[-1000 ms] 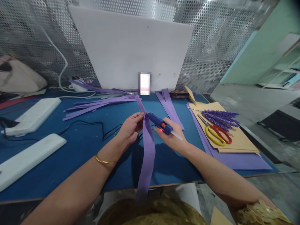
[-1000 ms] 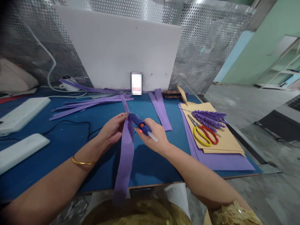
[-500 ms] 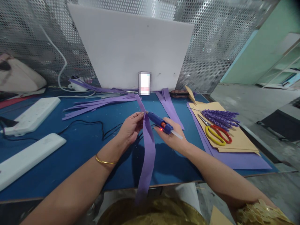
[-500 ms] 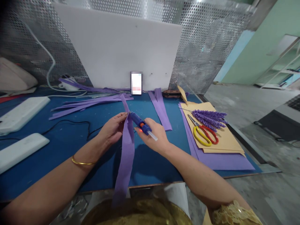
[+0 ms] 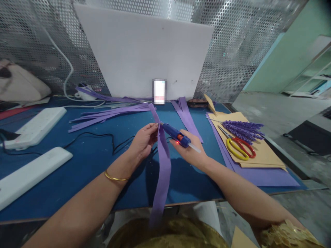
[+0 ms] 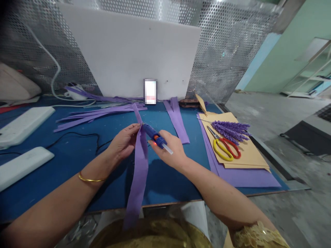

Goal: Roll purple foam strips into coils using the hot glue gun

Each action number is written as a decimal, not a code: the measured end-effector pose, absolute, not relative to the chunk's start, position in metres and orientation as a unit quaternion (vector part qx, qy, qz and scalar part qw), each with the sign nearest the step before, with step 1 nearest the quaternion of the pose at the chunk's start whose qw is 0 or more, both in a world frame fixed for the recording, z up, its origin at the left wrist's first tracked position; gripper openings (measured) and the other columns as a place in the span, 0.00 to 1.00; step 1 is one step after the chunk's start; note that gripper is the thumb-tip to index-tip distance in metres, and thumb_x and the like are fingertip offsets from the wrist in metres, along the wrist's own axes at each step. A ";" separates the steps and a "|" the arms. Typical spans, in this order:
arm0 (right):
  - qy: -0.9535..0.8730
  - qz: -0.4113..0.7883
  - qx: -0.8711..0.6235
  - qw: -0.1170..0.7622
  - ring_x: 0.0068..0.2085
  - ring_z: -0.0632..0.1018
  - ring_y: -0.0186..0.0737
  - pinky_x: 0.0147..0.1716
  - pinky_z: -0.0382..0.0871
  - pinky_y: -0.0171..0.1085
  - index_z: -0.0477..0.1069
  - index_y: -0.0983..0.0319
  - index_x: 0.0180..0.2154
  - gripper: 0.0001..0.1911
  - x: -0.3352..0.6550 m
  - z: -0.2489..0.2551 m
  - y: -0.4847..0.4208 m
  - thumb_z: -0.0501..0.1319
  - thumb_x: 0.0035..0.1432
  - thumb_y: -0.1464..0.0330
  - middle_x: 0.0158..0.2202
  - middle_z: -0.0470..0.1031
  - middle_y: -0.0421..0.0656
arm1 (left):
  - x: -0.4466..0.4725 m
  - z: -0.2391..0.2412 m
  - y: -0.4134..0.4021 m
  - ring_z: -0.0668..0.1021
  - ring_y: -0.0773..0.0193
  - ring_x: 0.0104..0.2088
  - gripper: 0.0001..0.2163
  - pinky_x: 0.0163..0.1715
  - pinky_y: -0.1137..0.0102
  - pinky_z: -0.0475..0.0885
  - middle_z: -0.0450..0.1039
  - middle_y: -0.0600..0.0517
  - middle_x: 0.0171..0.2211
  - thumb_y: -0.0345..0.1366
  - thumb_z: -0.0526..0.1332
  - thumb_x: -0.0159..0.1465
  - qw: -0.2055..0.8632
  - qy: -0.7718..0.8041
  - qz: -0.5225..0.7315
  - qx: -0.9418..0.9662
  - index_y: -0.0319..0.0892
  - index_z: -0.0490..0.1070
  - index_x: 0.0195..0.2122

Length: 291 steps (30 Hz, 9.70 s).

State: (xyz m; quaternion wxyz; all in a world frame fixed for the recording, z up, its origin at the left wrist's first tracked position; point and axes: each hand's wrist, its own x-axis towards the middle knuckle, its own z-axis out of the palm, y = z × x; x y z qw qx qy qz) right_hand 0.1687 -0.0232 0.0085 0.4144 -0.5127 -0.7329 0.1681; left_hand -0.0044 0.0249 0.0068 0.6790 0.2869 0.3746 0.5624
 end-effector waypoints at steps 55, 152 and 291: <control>-0.740 0.172 -0.518 0.392 0.25 0.62 0.35 0.26 0.53 0.35 0.55 0.57 0.26 0.18 0.169 0.012 -0.027 0.59 0.59 0.55 0.25 0.62 0.37 | -0.009 0.006 0.028 0.73 0.72 0.24 0.14 0.25 0.77 0.67 0.73 0.57 0.24 0.37 0.77 0.46 0.631 0.378 0.591 0.333 0.40 0.74 0.28; -0.292 0.699 -0.464 0.459 0.29 0.80 0.35 0.32 0.78 0.32 0.75 0.67 0.33 0.06 0.203 -0.005 0.034 0.60 0.55 0.79 0.29 0.80 0.48 | -0.011 0.007 0.033 0.71 0.73 0.21 0.10 0.19 0.77 0.63 0.72 0.57 0.23 0.33 0.72 0.50 0.628 0.387 0.610 0.289 0.40 0.72 0.28; -0.818 -0.006 -0.405 0.408 0.37 0.78 0.41 0.42 0.64 0.41 0.61 0.57 0.28 0.12 0.198 0.010 0.001 0.58 0.65 0.70 0.33 0.79 0.42 | -0.016 0.020 0.011 0.72 0.65 0.22 0.21 0.30 0.69 0.66 0.69 0.54 0.17 0.42 0.55 0.69 0.154 0.481 0.569 0.649 0.45 0.67 0.18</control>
